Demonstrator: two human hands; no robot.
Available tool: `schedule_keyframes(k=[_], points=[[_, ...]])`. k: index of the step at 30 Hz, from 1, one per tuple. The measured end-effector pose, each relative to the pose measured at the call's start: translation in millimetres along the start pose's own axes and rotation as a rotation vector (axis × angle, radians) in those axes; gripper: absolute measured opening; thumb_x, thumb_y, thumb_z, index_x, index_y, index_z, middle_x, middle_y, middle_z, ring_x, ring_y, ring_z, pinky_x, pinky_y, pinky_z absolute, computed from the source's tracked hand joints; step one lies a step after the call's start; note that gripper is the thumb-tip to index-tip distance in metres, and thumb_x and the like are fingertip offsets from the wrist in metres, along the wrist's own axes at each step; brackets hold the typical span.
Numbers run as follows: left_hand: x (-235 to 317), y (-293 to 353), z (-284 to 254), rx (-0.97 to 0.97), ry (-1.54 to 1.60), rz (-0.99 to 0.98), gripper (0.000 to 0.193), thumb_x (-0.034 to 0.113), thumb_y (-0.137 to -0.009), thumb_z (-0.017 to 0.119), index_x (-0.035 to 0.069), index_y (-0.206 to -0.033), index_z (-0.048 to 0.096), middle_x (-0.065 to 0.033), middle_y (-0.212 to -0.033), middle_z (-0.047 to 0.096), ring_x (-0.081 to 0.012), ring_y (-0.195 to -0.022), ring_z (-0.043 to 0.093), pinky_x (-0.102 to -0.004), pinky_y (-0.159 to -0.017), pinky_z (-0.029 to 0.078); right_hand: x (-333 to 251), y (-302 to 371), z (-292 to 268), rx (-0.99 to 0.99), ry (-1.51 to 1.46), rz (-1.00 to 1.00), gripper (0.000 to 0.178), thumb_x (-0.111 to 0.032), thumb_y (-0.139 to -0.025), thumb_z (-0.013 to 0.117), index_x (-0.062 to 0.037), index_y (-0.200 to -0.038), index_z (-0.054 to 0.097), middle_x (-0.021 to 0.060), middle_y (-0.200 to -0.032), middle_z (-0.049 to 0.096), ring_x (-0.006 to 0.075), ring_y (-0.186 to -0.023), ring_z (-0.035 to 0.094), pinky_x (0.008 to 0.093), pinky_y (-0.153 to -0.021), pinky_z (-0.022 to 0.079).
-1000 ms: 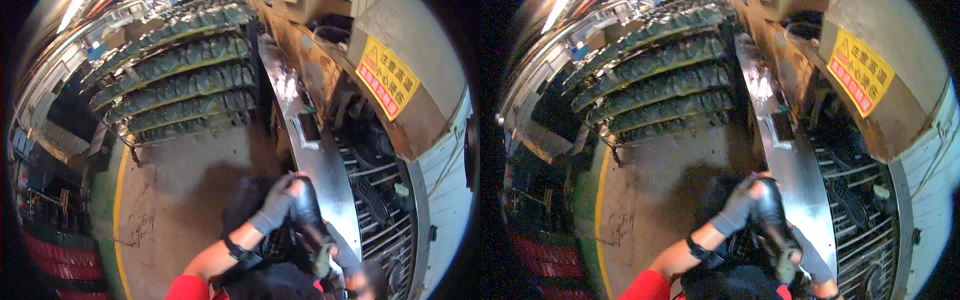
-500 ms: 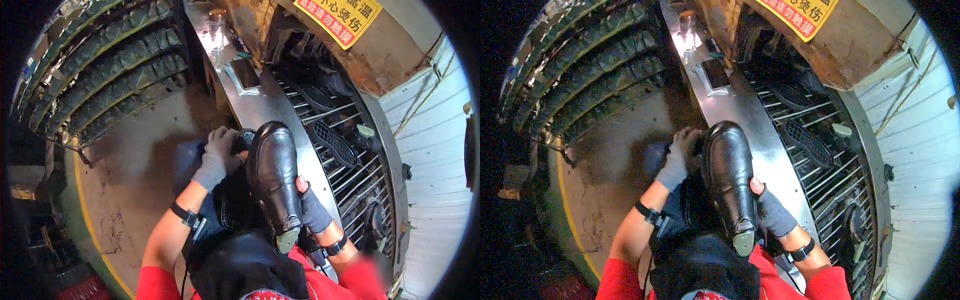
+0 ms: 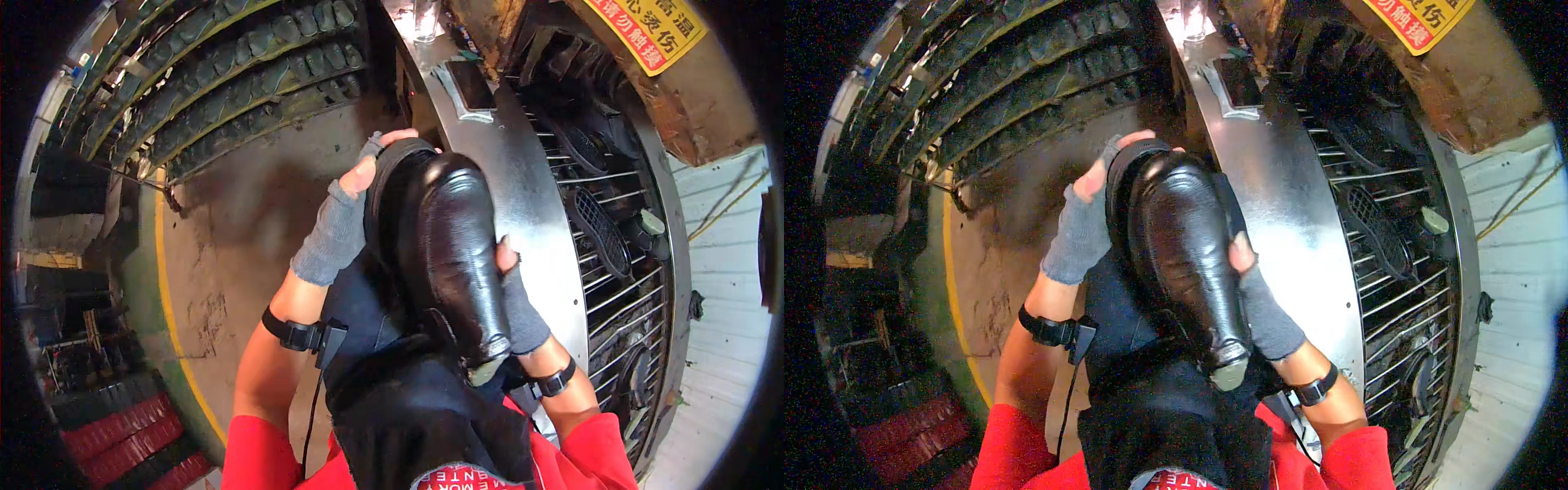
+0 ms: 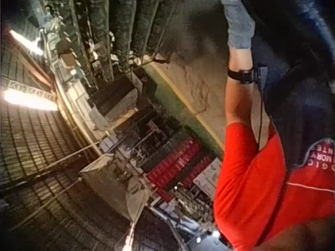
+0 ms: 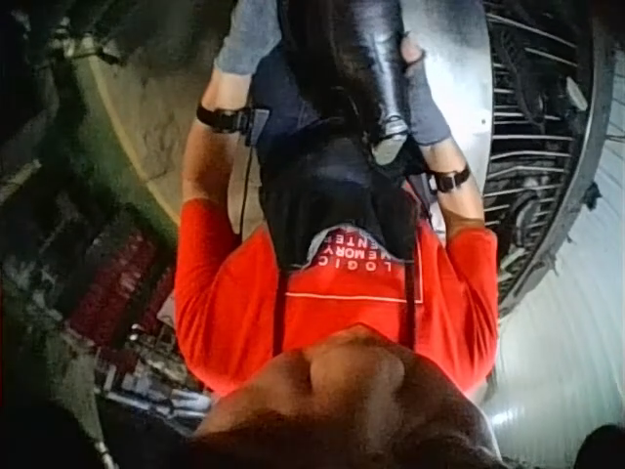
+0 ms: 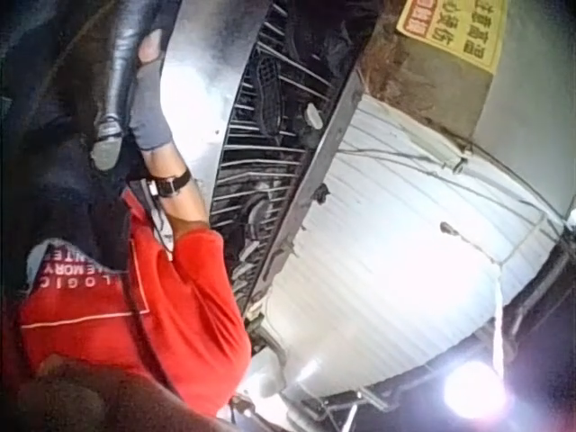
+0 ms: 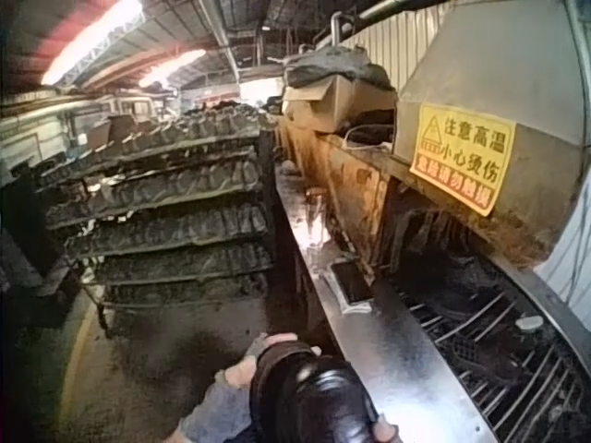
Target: Checking and assembling shoe uppers with soles on a conveyor production line.
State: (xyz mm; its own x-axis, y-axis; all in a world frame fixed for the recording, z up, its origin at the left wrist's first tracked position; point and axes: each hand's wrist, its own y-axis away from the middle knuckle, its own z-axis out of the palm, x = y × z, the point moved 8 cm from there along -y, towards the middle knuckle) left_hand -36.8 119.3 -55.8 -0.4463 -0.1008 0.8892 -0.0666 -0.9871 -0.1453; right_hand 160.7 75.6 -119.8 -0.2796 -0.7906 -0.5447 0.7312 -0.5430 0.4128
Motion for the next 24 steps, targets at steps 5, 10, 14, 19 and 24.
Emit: schedule_keyframes(k=[5, 10, 14, 19, 24], points=[[-20.3, 13.2, 3.2, 0.000, 0.225, -0.159, 0.077, 0.059, -0.113, 0.031, 0.002, -0.165, 0.032, -0.0242, -0.152, 0.057, -0.0287, -0.129, 0.065, -0.0416, -0.112, 0.053, 32.8, -6.1, -11.6, 0.061, -0.050, 0.019, 0.079, -0.068, -0.105, 0.049, 0.0004, -0.144, 0.056, 0.0157, -0.129, 0.071, 0.0256, -0.109, 0.074, 0.0373, -0.097, 0.062], [-20.9, 17.7, 3.0, -0.025, 0.088, -0.175, 0.080, 0.061, -0.112, 0.028, 0.003, -0.167, 0.028, -0.0245, -0.157, 0.053, -0.0289, -0.134, 0.062, -0.0410, -0.114, 0.051, 35.2, -8.8, -8.1, 0.036, -0.076, 0.039, 0.079, -0.068, -0.106, 0.048, -0.0004, -0.145, 0.056, 0.0162, -0.129, 0.071, 0.0251, -0.109, 0.074, 0.0371, -0.095, 0.063], [-21.2, 20.9, 4.2, -0.016, 0.066, -0.189, 0.081, 0.061, -0.112, 0.026, 0.002, -0.167, 0.027, -0.0251, -0.158, 0.052, -0.0289, -0.136, 0.060, -0.0409, -0.116, 0.049, 31.1, -6.1, 3.5, 0.022, -0.007, 0.065, 0.080, -0.069, -0.105, 0.048, -0.0003, -0.146, 0.055, 0.0154, -0.129, 0.071, 0.0239, -0.107, 0.074, 0.0372, -0.096, 0.062], [-0.8, 30.8, 17.1, -0.049, -0.280, -0.117, 0.079, 0.059, -0.113, 0.029, 0.000, -0.164, 0.034, -0.0209, -0.157, 0.054, -0.0275, -0.137, 0.059, -0.0391, -0.117, 0.047, 37.0, -1.4, -14.9, 0.032, 0.077, 0.041, 0.081, -0.070, -0.104, 0.051, 0.0001, -0.144, 0.058, 0.0135, -0.127, 0.072, 0.0224, -0.107, 0.074, 0.0360, -0.095, 0.061], [8.3, 57.6, 17.0, 0.114, -0.346, -0.132, 0.080, 0.053, -0.103, 0.066, 0.000, -0.160, 0.045, -0.0103, -0.150, 0.059, -0.0182, -0.141, 0.053, -0.0350, -0.123, 0.037, 40.6, 1.1, -7.0, -0.058, 0.086, 0.017, 0.081, -0.072, -0.098, 0.061, 0.0012, -0.133, 0.066, 0.0115, -0.118, 0.075, 0.0196, -0.102, 0.074, 0.0338, -0.088, 0.061]])
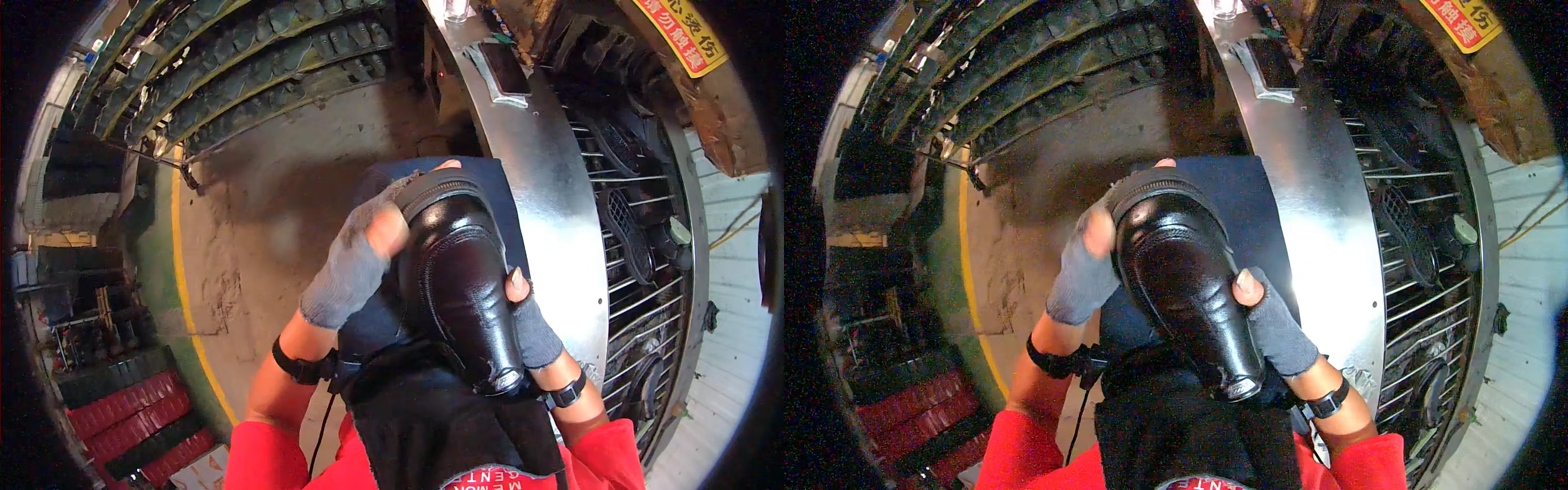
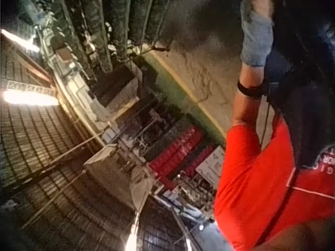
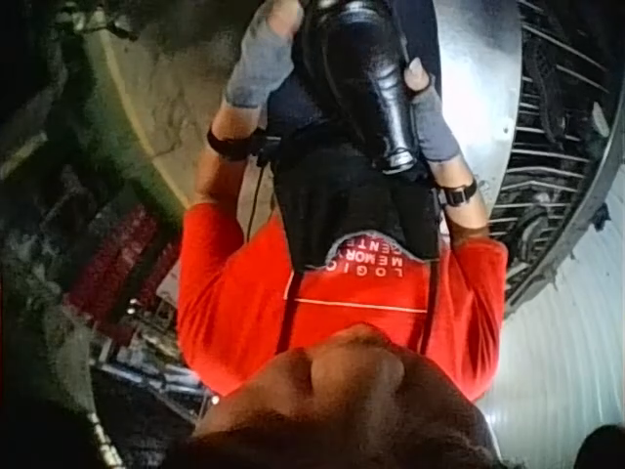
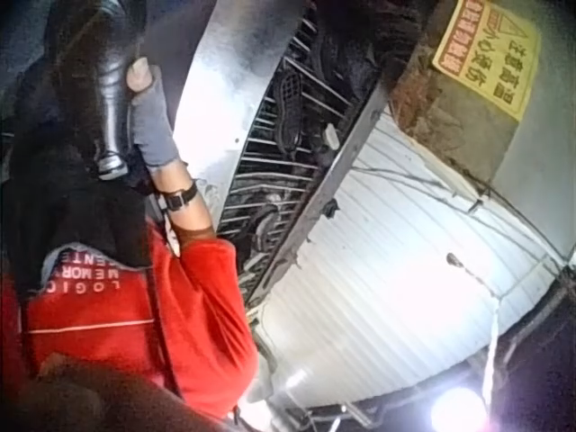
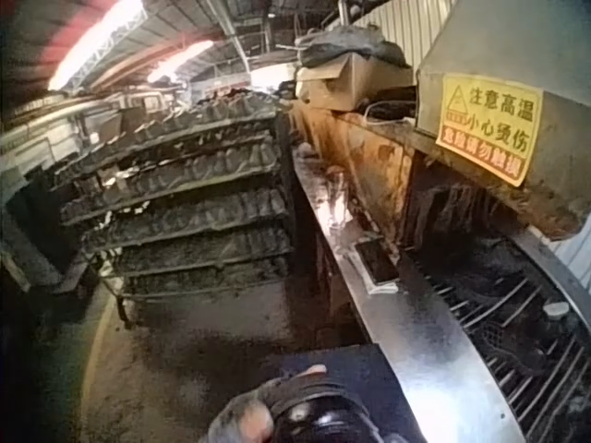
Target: Checking and assembling shoe uppers with soles on a conveyor production line.
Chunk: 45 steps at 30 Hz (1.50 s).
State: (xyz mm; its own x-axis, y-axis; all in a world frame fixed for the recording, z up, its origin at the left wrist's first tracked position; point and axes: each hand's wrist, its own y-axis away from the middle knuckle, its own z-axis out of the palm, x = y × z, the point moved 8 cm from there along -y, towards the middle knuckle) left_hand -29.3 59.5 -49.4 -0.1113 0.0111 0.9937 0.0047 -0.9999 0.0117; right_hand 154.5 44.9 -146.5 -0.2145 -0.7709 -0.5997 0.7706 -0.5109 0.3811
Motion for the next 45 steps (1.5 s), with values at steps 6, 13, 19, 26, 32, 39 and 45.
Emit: schedule_keyframes(k=[6, 13, 19, 26, 32, 39, 45], points=[[26.6, 22.1, -6.0, 0.014, -0.156, 0.142, 0.106, 0.031, -0.068, 0.101, 0.001, -0.156, 0.049, -0.0112, -0.144, 0.065, -0.0191, -0.137, 0.058, -0.0354, -0.121, 0.038, -1.9, -7.6, 0.7, -0.017, 0.134, -0.050, 0.083, -0.073, -0.094, 0.066, 0.0022, -0.130, 0.068, 0.0108, -0.118, 0.075, 0.0173, -0.101, 0.073, 0.0314, -0.087, 0.060], [25.3, 40.7, -7.6, 0.016, -0.379, 0.152, 0.105, 0.029, -0.068, 0.099, -0.002, -0.153, 0.047, -0.0122, -0.147, 0.063, -0.0202, -0.138, 0.058, -0.0376, -0.121, 0.038, -9.6, 1.3, 4.7, 0.029, 0.343, -0.136, 0.080, -0.076, -0.092, 0.066, 0.0025, -0.090, 0.076, 0.0039, -0.077, 0.074, 0.0107, -0.068, 0.067, 0.0280, -0.060, 0.052], [14.3, 31.6, -36.9, 0.142, -0.009, 0.052, 0.117, 0.042, -0.063, 0.101, 0.001, -0.155, 0.042, -0.0128, -0.149, 0.058, -0.0254, -0.139, 0.055, -0.0430, -0.121, 0.040, -50.1, -10.2, 49.8, 0.042, 0.664, -0.072, 0.069, -0.064, -0.101, 0.063, 0.0008, -0.081, 0.075, 0.0029, -0.072, 0.069, 0.0096, -0.064, 0.061, 0.0309, -0.056, 0.047], [-38.5, 38.4, -51.5, -0.050, 0.486, 0.081, 0.121, 0.068, -0.061, 0.095, 0.025, -0.162, 0.042, -0.0135, -0.161, 0.043, -0.0331, -0.145, 0.048, -0.0544, -0.121, 0.044, -71.1, 2.1, 43.4, 0.116, 0.909, -0.226, 0.048, -0.041, -0.098, 0.078, 0.0004, -0.074, 0.069, 0.0013, -0.060, 0.056, 0.0117, -0.059, 0.052, 0.0311, -0.058, 0.043], [-66.7, 31.7, -34.9, -0.192, 0.625, 0.036, 0.128, 0.067, -0.064, 0.094, 0.002, -0.159, 0.039, -0.0163, -0.155, 0.054, -0.0315, -0.142, 0.055, -0.0483, -0.122, 0.044, -91.0, 7.6, 60.4, 0.083, 1.066, -0.716, 0.038, -0.028, -0.090, 0.081, -0.0024, -0.116, 0.070, 0.0078, -0.078, 0.058, 0.0177, -0.072, 0.058, 0.0319, -0.070, 0.048], [-37.7, 17.2, 4.2, 0.290, 0.858, 0.082, 0.115, 0.064, -0.063, 0.096, 0.005, -0.150, 0.051, -0.0148, -0.149, 0.058, -0.0347, -0.129, 0.063, -0.0527, -0.109, 0.055, -85.5, 27.7, 49.9, -0.181, 1.054, -0.679, 0.061, -0.016, -0.097, 0.060, 0.0041, -0.154, 0.051, 0.0100, -0.077, 0.058, 0.0250, -0.065, 0.059, 0.0357, -0.071, 0.052], [5.6, -18.9, 27.8, -0.166, 0.401, -0.014, 0.097, 0.049, -0.070, 0.091, -0.002, -0.143, 0.055, -0.0161, -0.135, 0.066, -0.0277, -0.120, 0.067, -0.0416, -0.108, 0.053, -156.9, 39.3, 31.6, 0.254, 1.061, -0.437, 0.059, -0.020, -0.096, 0.069, -0.0020, -0.151, 0.057, 0.0117, -0.117, 0.071, 0.0198, -0.102, 0.069, 0.0336, -0.099, 0.053]])
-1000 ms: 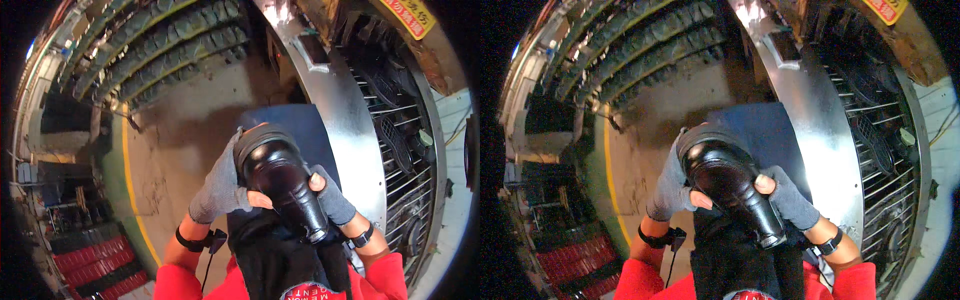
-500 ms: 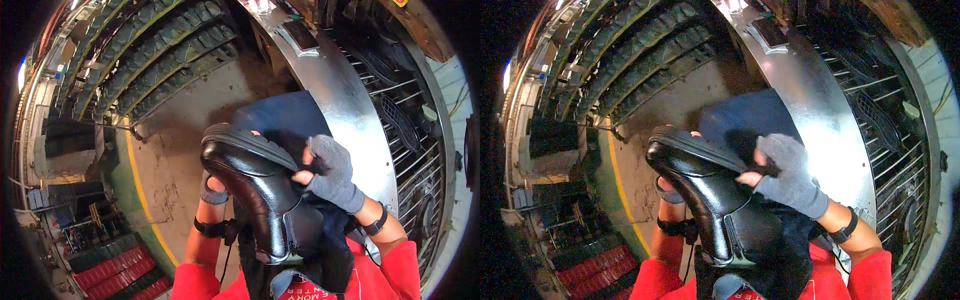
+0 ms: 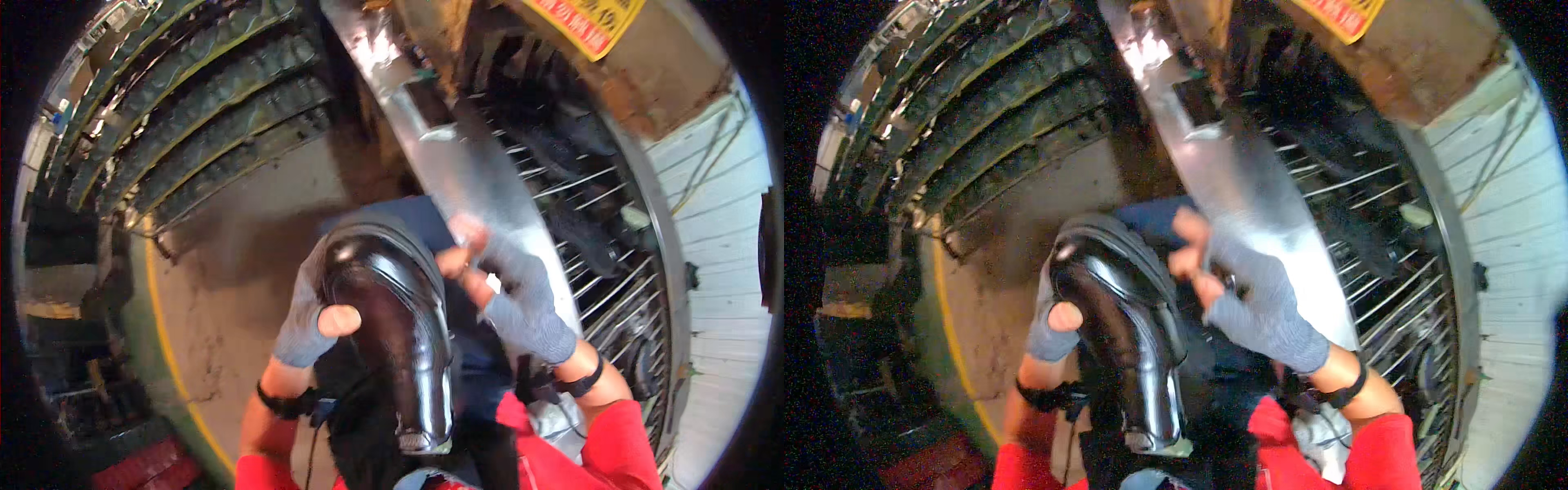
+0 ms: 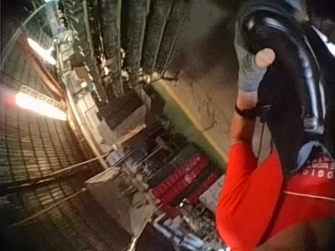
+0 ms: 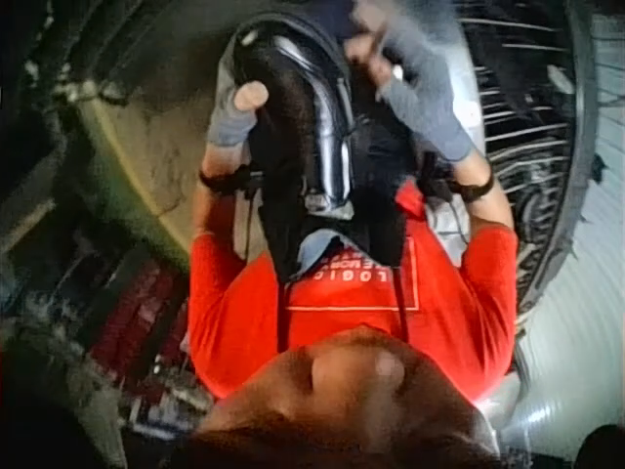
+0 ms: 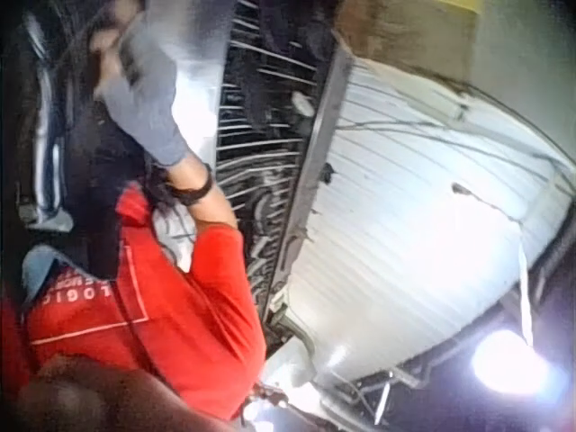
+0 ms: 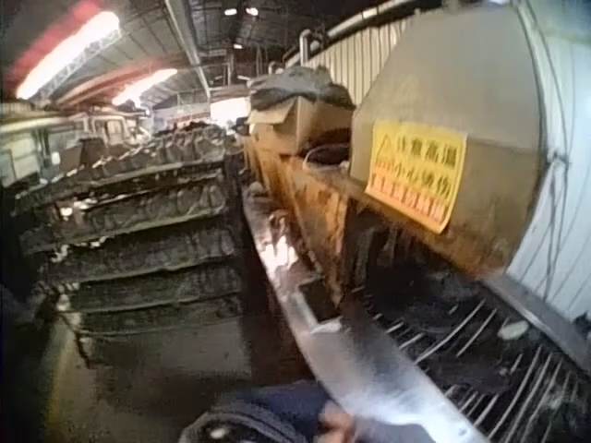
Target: Checking and assembling shoe uppers with soles on a conveyor production line.
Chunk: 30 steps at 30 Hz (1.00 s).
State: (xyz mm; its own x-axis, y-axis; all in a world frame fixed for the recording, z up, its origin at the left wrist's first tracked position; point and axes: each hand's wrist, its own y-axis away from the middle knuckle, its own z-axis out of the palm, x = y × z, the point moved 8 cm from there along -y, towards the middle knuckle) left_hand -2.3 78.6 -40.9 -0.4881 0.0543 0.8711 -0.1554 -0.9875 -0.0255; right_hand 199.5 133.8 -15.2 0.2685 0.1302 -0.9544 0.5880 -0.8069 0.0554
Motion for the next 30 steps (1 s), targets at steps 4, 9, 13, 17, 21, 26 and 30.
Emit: schedule_keyframes(k=[4, 9, 13, 17, 21, 26, 30], points=[[13.4, -18.1, 41.7, -0.092, -0.388, 0.015, 0.100, 0.055, -0.073, 0.090, -0.003, -0.145, 0.052, -0.0150, -0.134, 0.067, -0.0285, -0.128, 0.064, -0.0412, -0.113, 0.048, -77.3, -18.8, -25.1, 0.384, -0.171, -0.498, 0.087, -0.038, -0.083, 0.083, -0.0027, -0.156, 0.052, 0.0151, -0.145, 0.060, 0.0235, -0.135, 0.055, 0.0401, -0.111, 0.046], [18.6, -18.2, 64.4, -0.102, -0.889, -0.114, 0.093, 0.055, -0.078, 0.085, 0.004, -0.147, 0.049, -0.0224, -0.119, 0.073, -0.0400, -0.112, 0.074, -0.0455, -0.095, 0.057, -79.3, -18.0, -13.6, -0.112, 0.091, -0.460, 0.041, -0.022, -0.079, 0.084, -0.0020, -0.115, 0.078, 0.0192, -0.120, 0.074, 0.0349, -0.115, 0.069, 0.0453, -0.105, 0.051], [45.9, -10.5, 75.4, -0.018, -0.938, -0.036, 0.100, 0.058, -0.079, 0.083, 0.001, -0.152, 0.044, -0.0258, -0.119, 0.072, -0.0435, -0.110, 0.074, -0.0468, -0.093, 0.058, -72.7, -15.9, -16.2, -0.047, -0.062, -0.478, 0.047, -0.025, -0.074, 0.085, -0.0034, -0.114, 0.076, 0.0184, -0.127, 0.071, 0.0309, -0.121, 0.066, 0.0435, -0.105, 0.050], [88.6, 11.7, 45.2, 0.360, -0.794, 0.147, 0.085, 0.031, -0.083, 0.087, -0.002, -0.150, 0.047, -0.0134, -0.138, 0.065, -0.0232, -0.126, 0.064, -0.0383, -0.111, 0.048, -3.8, 24.2, 4.6, 0.014, -0.512, -0.220, 0.133, -0.066, -0.062, 0.093, -0.0039, -0.163, 0.033, 0.0183, -0.165, 0.040, 0.0315, -0.153, 0.039, 0.0432, -0.124, 0.032], [71.0, 19.2, 34.2, 0.609, -0.796, 0.213, 0.089, 0.032, -0.081, 0.091, -0.001, -0.150, 0.045, -0.0159, -0.135, 0.066, -0.0233, -0.123, 0.065, -0.0375, -0.109, 0.050, 11.8, 48.5, 40.8, 0.016, -0.293, 0.075, 0.135, -0.067, -0.068, 0.090, 0.0054, -0.165, 0.030, 0.0184, -0.159, 0.046, 0.0276, -0.144, 0.048, 0.0403, -0.120, 0.038], [31.8, 39.8, 32.9, 0.473, -1.009, 0.109, 0.112, 0.045, -0.076, 0.092, 0.002, -0.159, 0.029, -0.0247, -0.134, 0.068, -0.0424, -0.116, 0.072, -0.0450, -0.098, 0.058, 51.9, 49.7, 18.5, -0.179, -0.413, 0.364, 0.127, -0.073, -0.065, 0.084, 0.0069, -0.157, 0.046, 0.0156, -0.147, 0.060, 0.0248, -0.133, 0.060, 0.0385, -0.114, 0.046], [-7.3, 50.4, 37.4, 0.398, -0.877, -0.081, 0.117, 0.038, -0.076, 0.094, -0.001, -0.159, 0.023, -0.0301, -0.141, 0.062, -0.0444, -0.119, 0.070, -0.0468, -0.097, 0.058, 86.6, 71.1, -12.4, -0.057, -0.516, 0.497, 0.108, -0.053, -0.071, 0.085, 0.0081, -0.153, 0.050, 0.0178, -0.149, 0.061, 0.0273, -0.135, 0.061, 0.0397, -0.118, 0.046]])
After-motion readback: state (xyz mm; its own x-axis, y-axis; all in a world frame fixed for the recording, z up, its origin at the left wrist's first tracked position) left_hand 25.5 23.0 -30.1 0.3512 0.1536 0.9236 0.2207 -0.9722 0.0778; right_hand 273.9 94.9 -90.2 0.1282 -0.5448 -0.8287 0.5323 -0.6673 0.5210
